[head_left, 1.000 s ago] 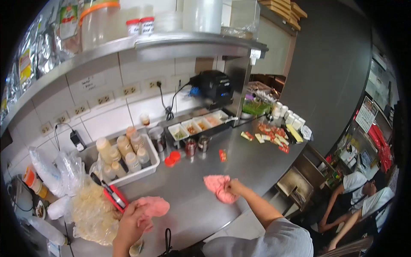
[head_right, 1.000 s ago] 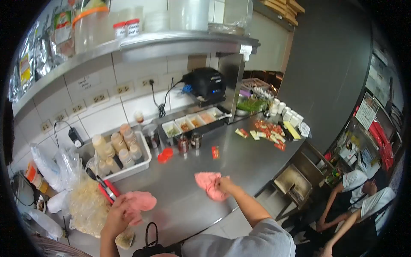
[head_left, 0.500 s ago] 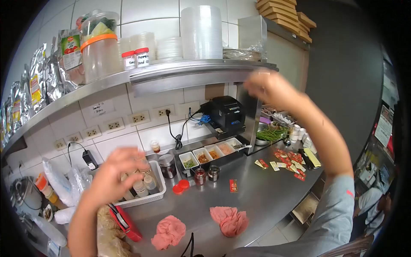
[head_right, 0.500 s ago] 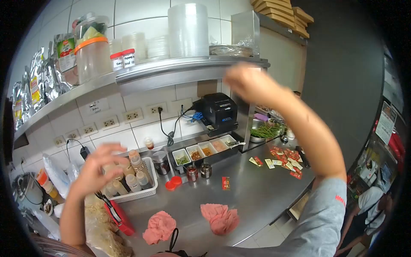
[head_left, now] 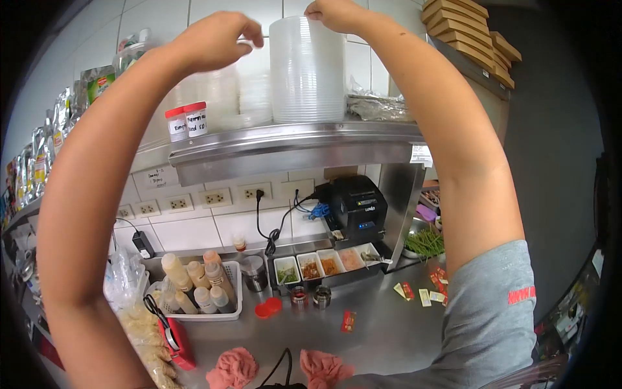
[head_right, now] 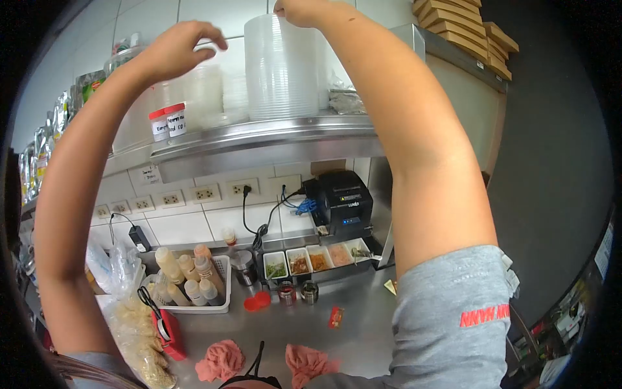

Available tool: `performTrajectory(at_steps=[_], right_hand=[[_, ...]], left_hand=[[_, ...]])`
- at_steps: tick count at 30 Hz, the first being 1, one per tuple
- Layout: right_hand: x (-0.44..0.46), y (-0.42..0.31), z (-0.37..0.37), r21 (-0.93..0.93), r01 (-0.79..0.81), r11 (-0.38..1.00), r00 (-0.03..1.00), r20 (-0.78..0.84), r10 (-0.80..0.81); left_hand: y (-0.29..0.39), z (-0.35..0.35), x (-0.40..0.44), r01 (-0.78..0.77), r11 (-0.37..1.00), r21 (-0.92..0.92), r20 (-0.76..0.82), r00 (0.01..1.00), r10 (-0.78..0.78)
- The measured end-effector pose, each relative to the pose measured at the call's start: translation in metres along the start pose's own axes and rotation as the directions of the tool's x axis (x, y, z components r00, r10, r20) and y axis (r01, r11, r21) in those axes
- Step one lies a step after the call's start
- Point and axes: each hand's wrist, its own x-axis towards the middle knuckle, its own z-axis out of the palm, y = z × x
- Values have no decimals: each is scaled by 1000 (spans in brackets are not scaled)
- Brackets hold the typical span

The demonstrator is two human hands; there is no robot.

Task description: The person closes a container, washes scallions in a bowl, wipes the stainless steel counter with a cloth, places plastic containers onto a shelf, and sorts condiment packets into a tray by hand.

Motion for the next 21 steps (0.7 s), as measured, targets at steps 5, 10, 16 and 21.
performTrajectory(at_steps=[5, 10, 16, 21], right_hand=[[-9, -13, -20, -160, 145, 976, 988, 66, -136], [-13, -7, -2, -102, 204, 974, 976, -61, -211], [-13, 7, 24, -28, 113, 993, 920, -376, -115], [2, 55, 46, -91, -355, 930, 789, -564, 245]], left_hand=[[-14, 40, 52, 4, 993, -115, -372, 927, -47], [3, 68, 63, 47, 992, -114, -427, 899, -92], [23, 104, 75, 74, 987, -143, -515, 846, -138], [34, 89, 78, 169, 971, -168, -442, 867, -228]])
